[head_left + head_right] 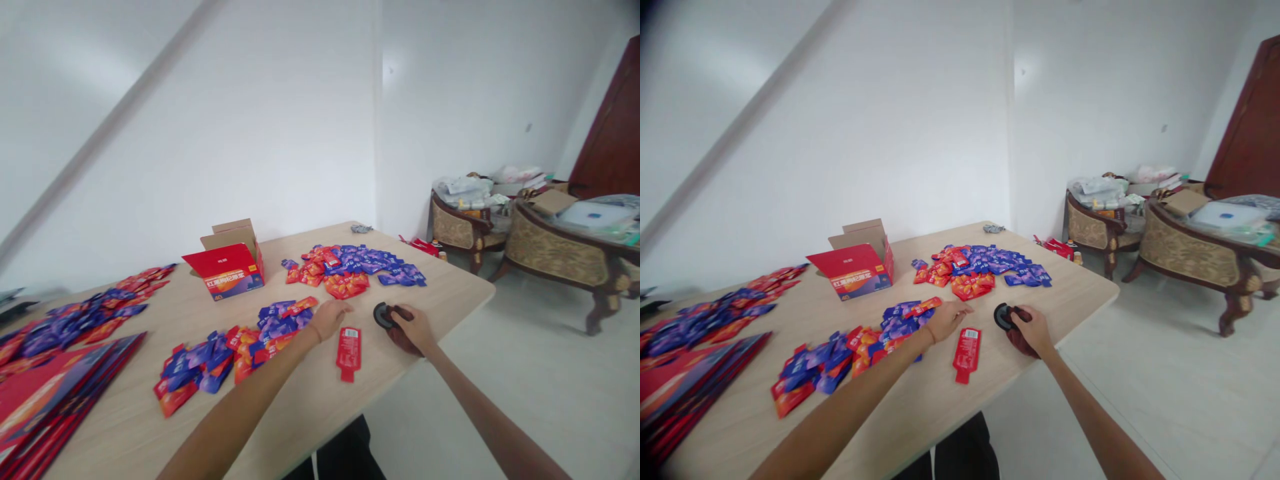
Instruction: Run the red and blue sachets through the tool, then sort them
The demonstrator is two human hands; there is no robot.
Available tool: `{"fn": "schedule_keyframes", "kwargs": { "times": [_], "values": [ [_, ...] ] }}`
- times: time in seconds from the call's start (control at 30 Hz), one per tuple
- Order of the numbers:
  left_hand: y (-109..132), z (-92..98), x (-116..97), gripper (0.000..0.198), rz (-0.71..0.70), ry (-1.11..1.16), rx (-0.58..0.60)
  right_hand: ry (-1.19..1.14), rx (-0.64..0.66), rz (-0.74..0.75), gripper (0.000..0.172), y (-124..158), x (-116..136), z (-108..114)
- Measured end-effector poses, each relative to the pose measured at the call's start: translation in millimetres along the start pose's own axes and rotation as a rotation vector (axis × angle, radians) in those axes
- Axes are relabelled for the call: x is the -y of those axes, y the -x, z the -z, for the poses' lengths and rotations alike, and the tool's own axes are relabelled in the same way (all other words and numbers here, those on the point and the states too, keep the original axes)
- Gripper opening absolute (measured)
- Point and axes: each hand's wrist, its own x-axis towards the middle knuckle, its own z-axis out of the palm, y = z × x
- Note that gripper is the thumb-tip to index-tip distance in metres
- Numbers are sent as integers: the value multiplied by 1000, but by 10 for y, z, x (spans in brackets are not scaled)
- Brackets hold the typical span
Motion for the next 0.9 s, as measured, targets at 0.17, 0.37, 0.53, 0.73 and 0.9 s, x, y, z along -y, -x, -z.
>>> {"fn": "schedule_keyframes", "kwargs": {
  "times": [0.17,0.37,0.53,0.73,0.9],
  "values": [
    [1016,-647,-397,33,18,-263,-71,52,-11,21,34,-7,-40,5],
    [1670,-1321,-454,51,-81,-544,-203,216,18,83,44,25,24,0],
    [1782,-1329,-356,42,-133,-547,-329,482,71,218,40,105,100,-37],
    [1859,-1330,-365,36,-123,-478,-347,516,103,318,33,142,545,-19],
    [1890,-1330,-366,35,-122,-479,-335,467,342,536,26,454,1293,-205]
  ]
}}
